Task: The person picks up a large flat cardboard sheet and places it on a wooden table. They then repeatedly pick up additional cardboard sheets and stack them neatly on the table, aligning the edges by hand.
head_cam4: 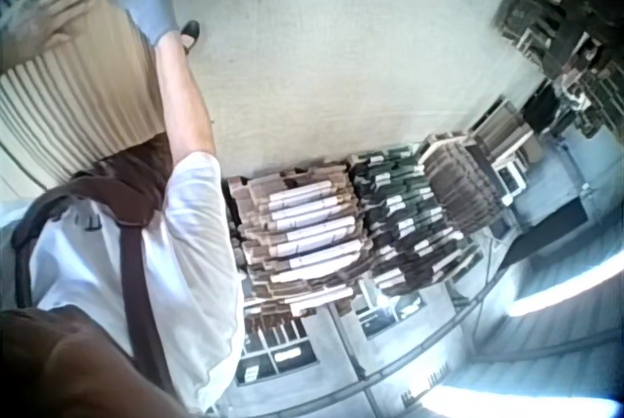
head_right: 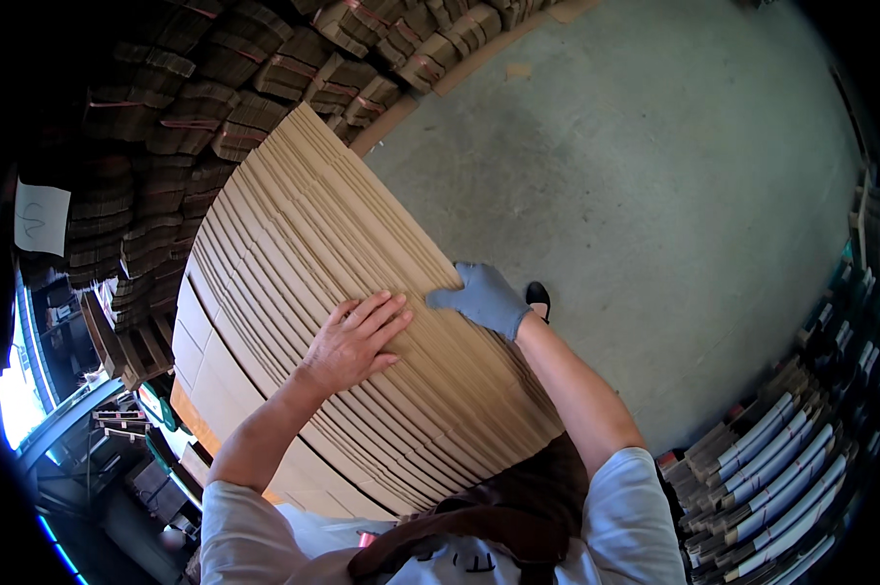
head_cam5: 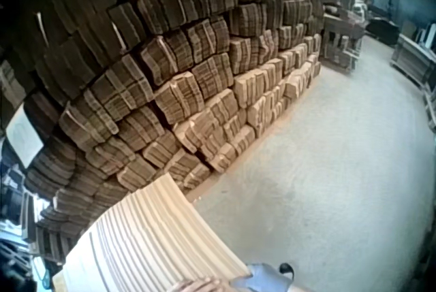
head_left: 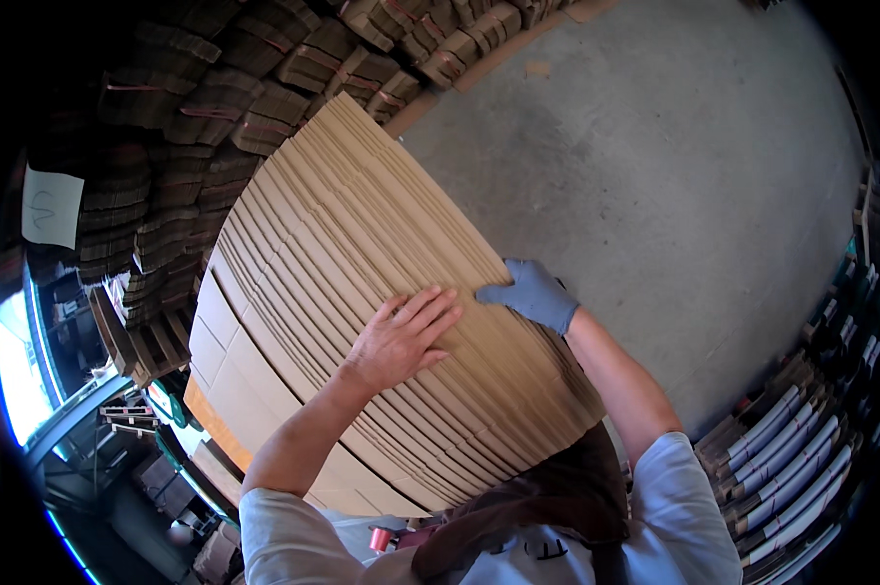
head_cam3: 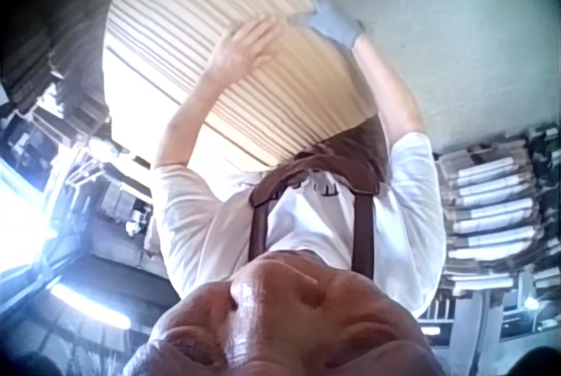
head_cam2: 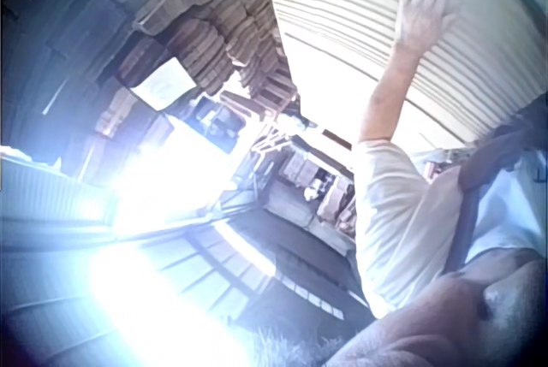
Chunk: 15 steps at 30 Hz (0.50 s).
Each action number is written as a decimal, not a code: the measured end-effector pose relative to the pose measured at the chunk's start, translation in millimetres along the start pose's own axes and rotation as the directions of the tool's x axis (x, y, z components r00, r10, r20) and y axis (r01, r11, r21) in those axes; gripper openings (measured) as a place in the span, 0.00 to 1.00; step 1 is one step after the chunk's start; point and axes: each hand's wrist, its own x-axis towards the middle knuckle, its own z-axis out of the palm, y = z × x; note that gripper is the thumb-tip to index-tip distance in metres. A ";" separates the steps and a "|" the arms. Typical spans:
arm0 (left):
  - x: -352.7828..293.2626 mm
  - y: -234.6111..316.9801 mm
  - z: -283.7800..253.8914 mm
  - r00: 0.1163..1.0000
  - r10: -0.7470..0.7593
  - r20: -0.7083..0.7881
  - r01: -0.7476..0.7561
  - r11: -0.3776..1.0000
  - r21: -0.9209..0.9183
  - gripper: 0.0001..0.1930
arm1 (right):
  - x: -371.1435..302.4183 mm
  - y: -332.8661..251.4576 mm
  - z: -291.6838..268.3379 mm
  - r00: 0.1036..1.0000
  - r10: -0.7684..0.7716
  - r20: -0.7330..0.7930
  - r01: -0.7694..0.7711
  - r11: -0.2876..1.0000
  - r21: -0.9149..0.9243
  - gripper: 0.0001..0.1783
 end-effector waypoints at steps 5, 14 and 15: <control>-10.1 -3.5 7.0 1.000 -0.002 0.032 0.003 1.000 -0.020 0.39 | 4.8 6.8 -1.6 0.999 -0.001 0.035 -0.002 0.998 0.068 0.27; -20.3 -6.5 9.6 0.995 -0.011 0.103 0.015 0.999 -0.038 0.38 | 8.2 11.9 1.3 0.998 0.007 0.064 -0.015 0.992 0.125 0.26; -21.7 -6.6 8.8 0.996 -0.010 0.086 0.014 0.999 -0.046 0.37 | 8.6 11.2 1.0 0.997 0.018 0.070 -0.026 0.993 0.117 0.26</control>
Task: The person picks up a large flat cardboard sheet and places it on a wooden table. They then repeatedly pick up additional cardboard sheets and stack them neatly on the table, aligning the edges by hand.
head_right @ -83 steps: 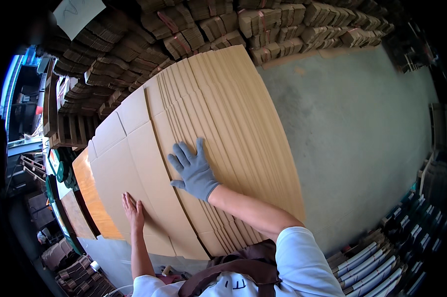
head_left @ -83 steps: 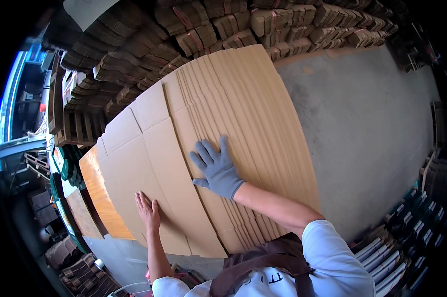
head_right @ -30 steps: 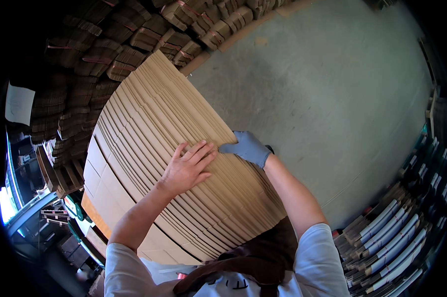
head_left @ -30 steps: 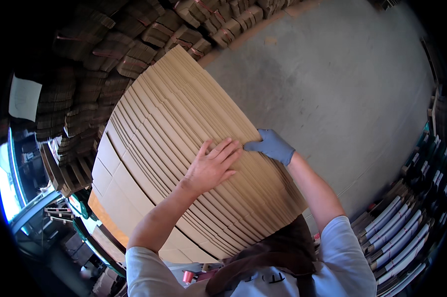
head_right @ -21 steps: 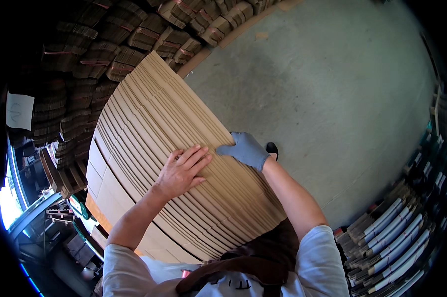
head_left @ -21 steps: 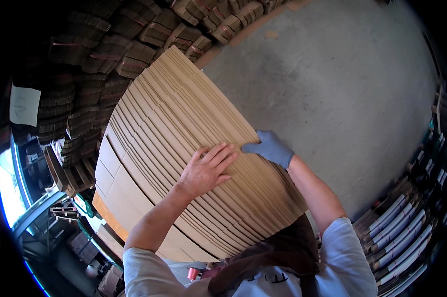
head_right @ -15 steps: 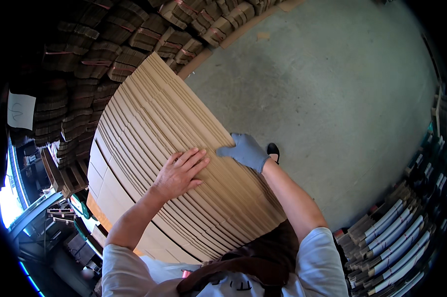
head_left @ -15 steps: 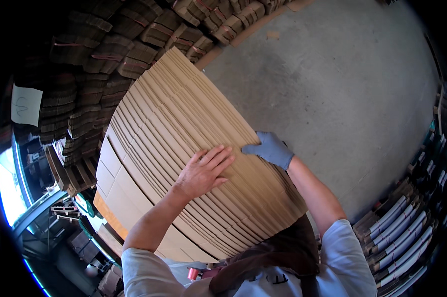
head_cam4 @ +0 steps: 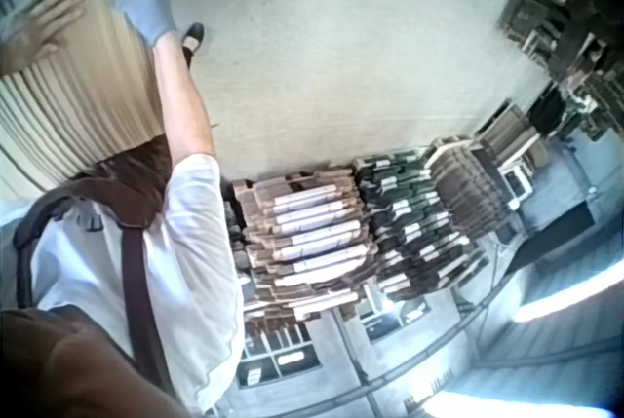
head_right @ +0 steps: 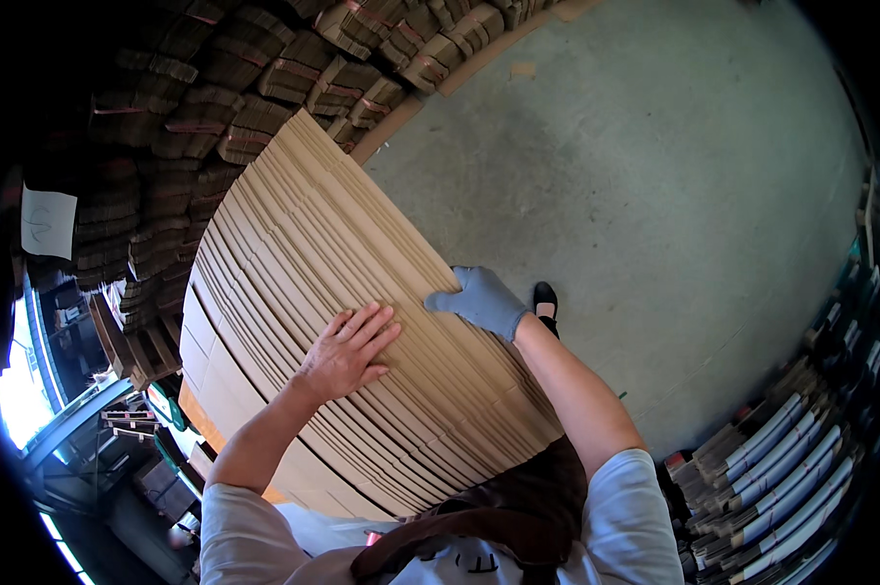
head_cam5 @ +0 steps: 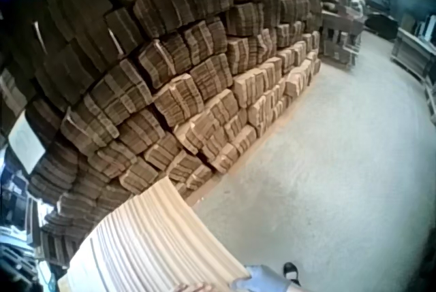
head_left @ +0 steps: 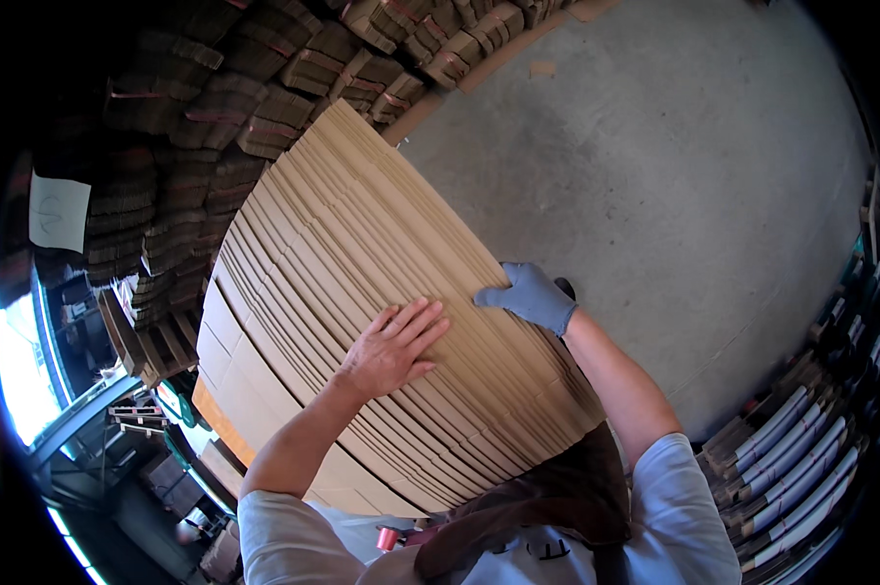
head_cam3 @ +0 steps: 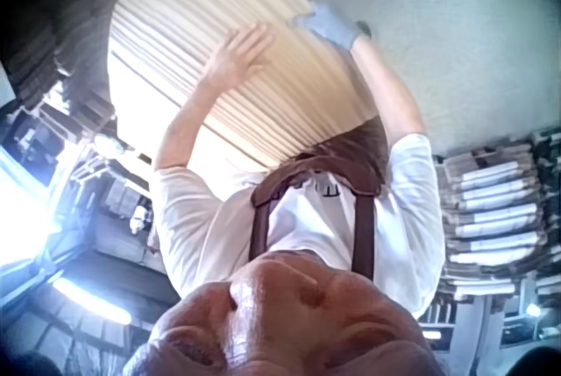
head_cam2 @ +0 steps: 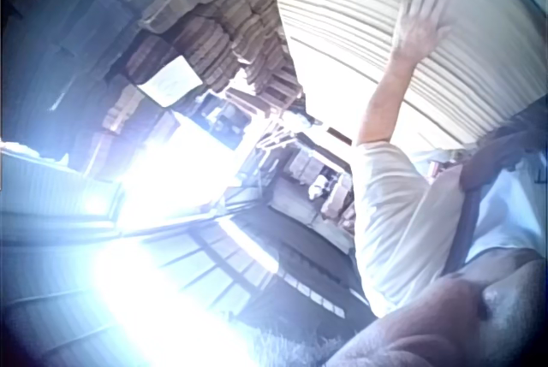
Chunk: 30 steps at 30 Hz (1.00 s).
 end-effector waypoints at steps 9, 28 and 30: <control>52.2 -1.3 -14.2 0.988 0.060 -0.140 -0.055 0.998 0.037 0.37 | 1.3 7.5 6.1 0.997 -0.080 0.021 0.077 0.992 0.095 0.27; 56.0 -9.9 -1.5 0.929 0.124 -0.349 -0.138 0.990 -0.016 0.28 | -2.6 14.4 0.7 0.992 -0.125 -0.001 0.124 0.990 -0.071 0.32; 59.3 -9.4 -6.7 0.924 0.138 -0.355 -0.154 0.988 -0.016 0.27 | -1.8 13.8 -1.2 0.992 -0.122 -0.028 0.117 0.981 -0.152 0.34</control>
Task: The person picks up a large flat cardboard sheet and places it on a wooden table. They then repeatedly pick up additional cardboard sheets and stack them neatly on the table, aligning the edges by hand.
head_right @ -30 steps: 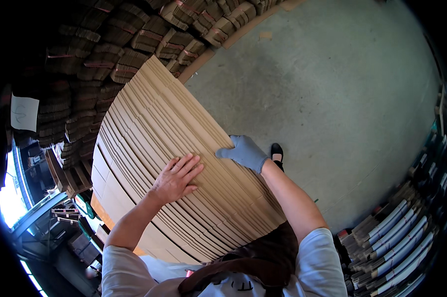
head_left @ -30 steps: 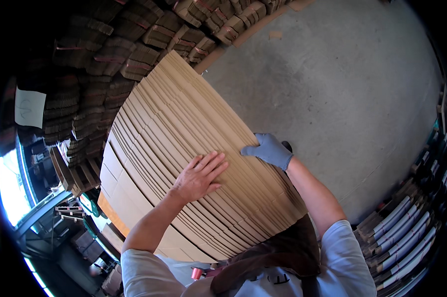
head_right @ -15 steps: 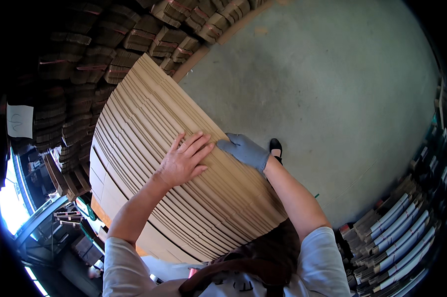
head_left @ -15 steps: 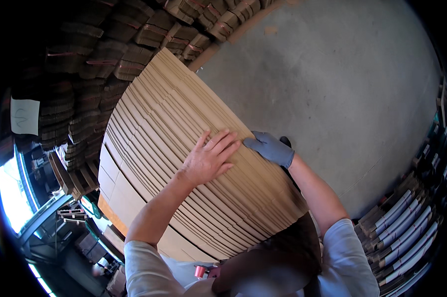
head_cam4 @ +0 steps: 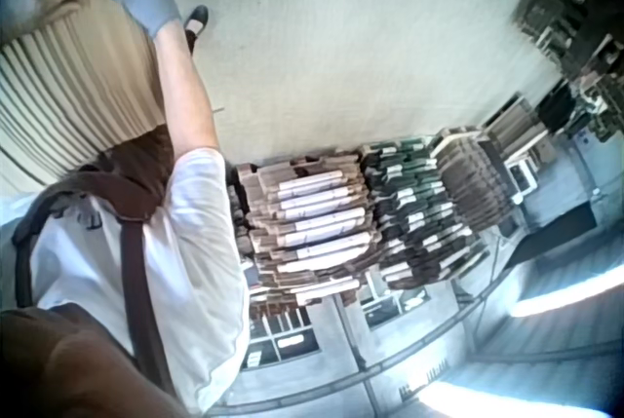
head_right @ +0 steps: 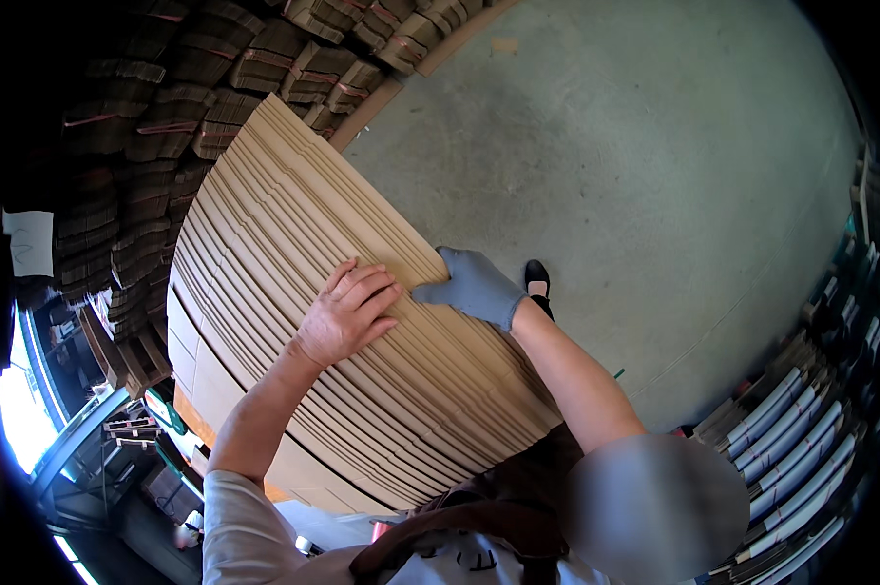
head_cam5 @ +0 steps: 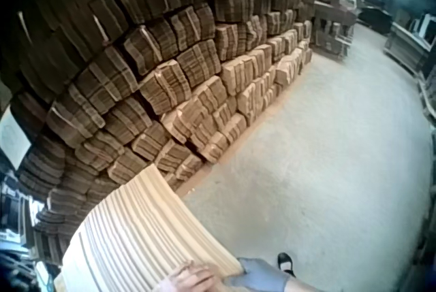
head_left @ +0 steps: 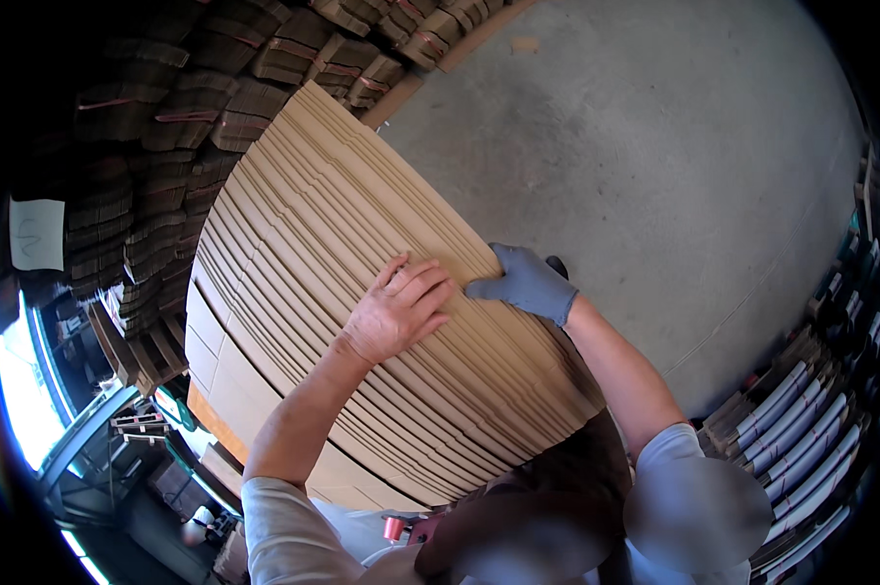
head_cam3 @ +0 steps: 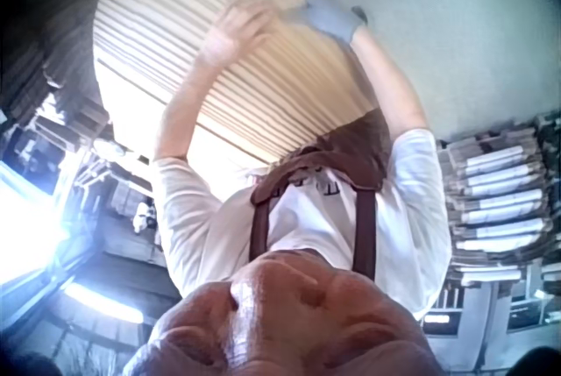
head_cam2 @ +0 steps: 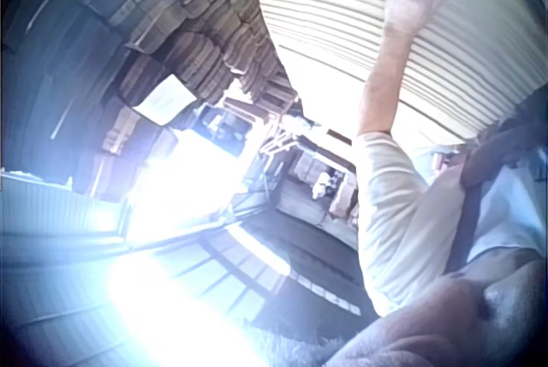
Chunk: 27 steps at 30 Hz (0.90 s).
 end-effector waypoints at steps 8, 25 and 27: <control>13.3 -4.1 -1.8 0.999 0.028 -0.023 -0.029 0.998 -0.057 0.21 | -8.7 -27.0 6.2 0.993 0.019 -0.113 -0.050 0.960 -0.276 0.36; 6.8 -8.5 3.6 1.000 -0.015 0.014 0.016 0.996 -0.086 0.21 | -5.2 -19.1 24.8 0.984 0.006 -0.177 -0.057 0.957 -0.285 0.39; 6.1 -7.6 2.7 1.000 -0.021 0.018 0.023 0.996 -0.088 0.21 | -5.4 -20.3 24.6 0.985 0.004 -0.170 -0.051 0.962 -0.270 0.39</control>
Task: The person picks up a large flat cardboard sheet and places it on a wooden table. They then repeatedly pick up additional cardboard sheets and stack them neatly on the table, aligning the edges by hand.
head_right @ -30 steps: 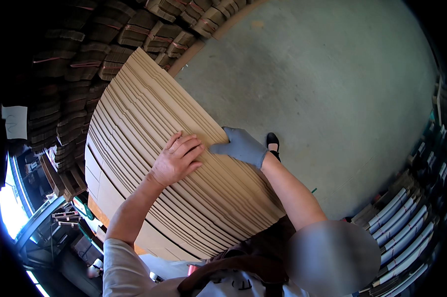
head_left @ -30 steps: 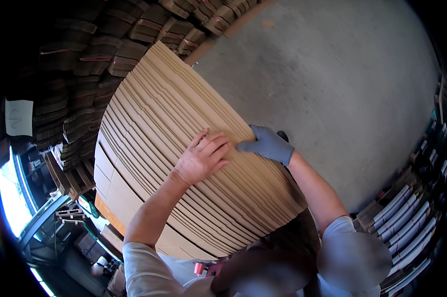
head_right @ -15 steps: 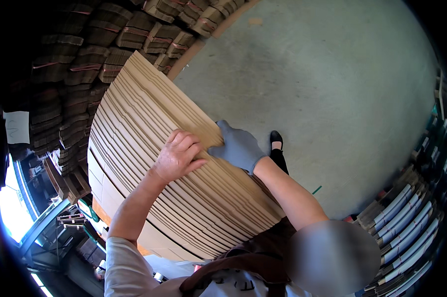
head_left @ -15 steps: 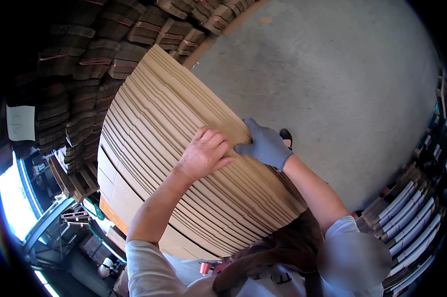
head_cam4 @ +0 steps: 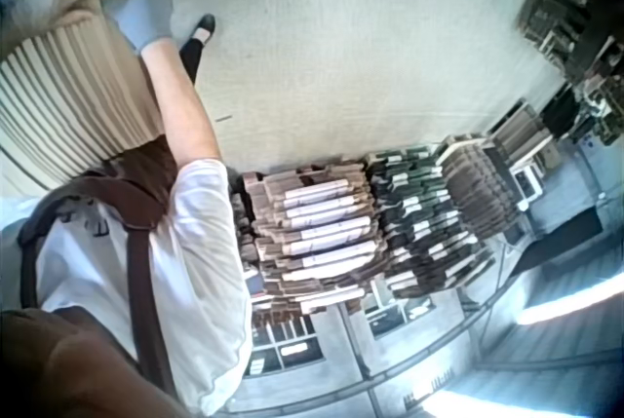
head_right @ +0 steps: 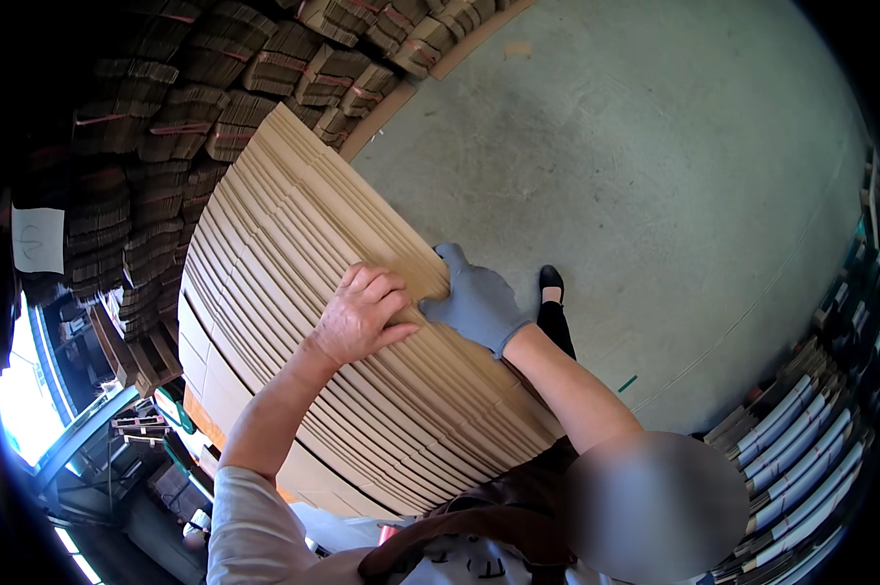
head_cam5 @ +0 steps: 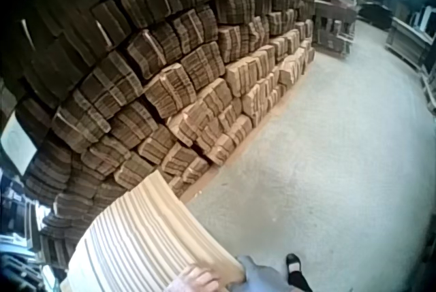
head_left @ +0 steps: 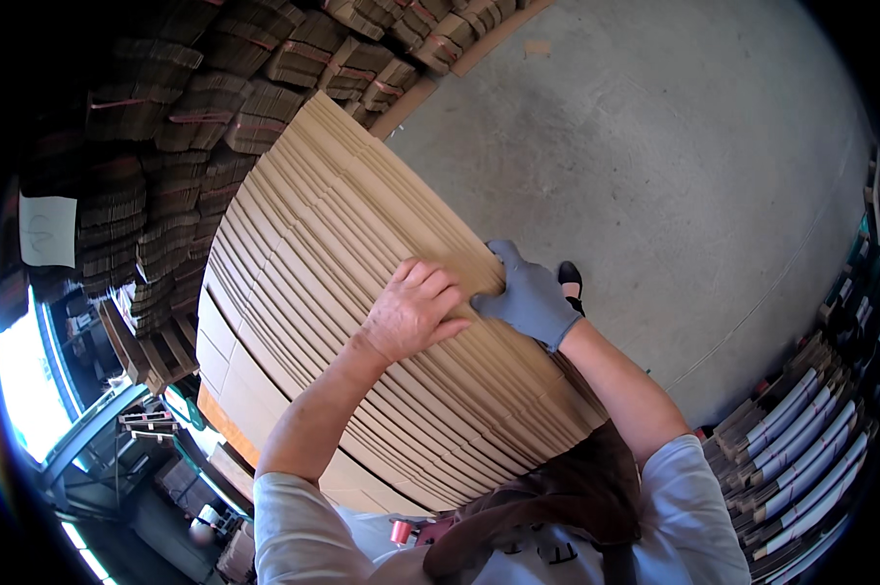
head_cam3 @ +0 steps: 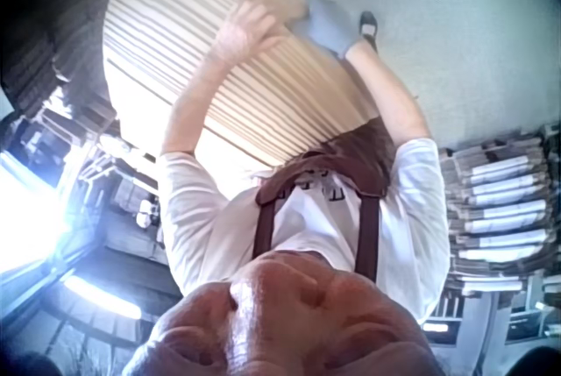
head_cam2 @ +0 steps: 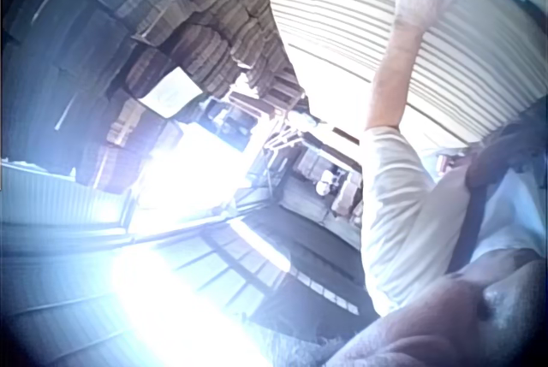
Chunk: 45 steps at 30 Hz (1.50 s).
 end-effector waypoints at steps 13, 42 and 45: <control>-13.1 -4.5 8.0 0.995 0.054 -0.083 -0.054 0.999 -0.001 0.21 | -14.4 2.9 7.9 0.983 -0.109 -0.148 0.093 0.990 -0.109 0.46; -18.6 -2.9 4.6 0.998 -0.029 0.053 0.028 1.000 0.008 0.20 | -13.0 10.5 23.1 0.969 -0.148 -0.198 0.119 0.982 -0.147 0.59; -11.8 -3.7 3.4 0.999 -0.032 0.044 0.031 0.999 0.028 0.20 | -9.3 28.4 21.1 0.976 -0.118 -0.183 0.145 0.979 0.144 0.42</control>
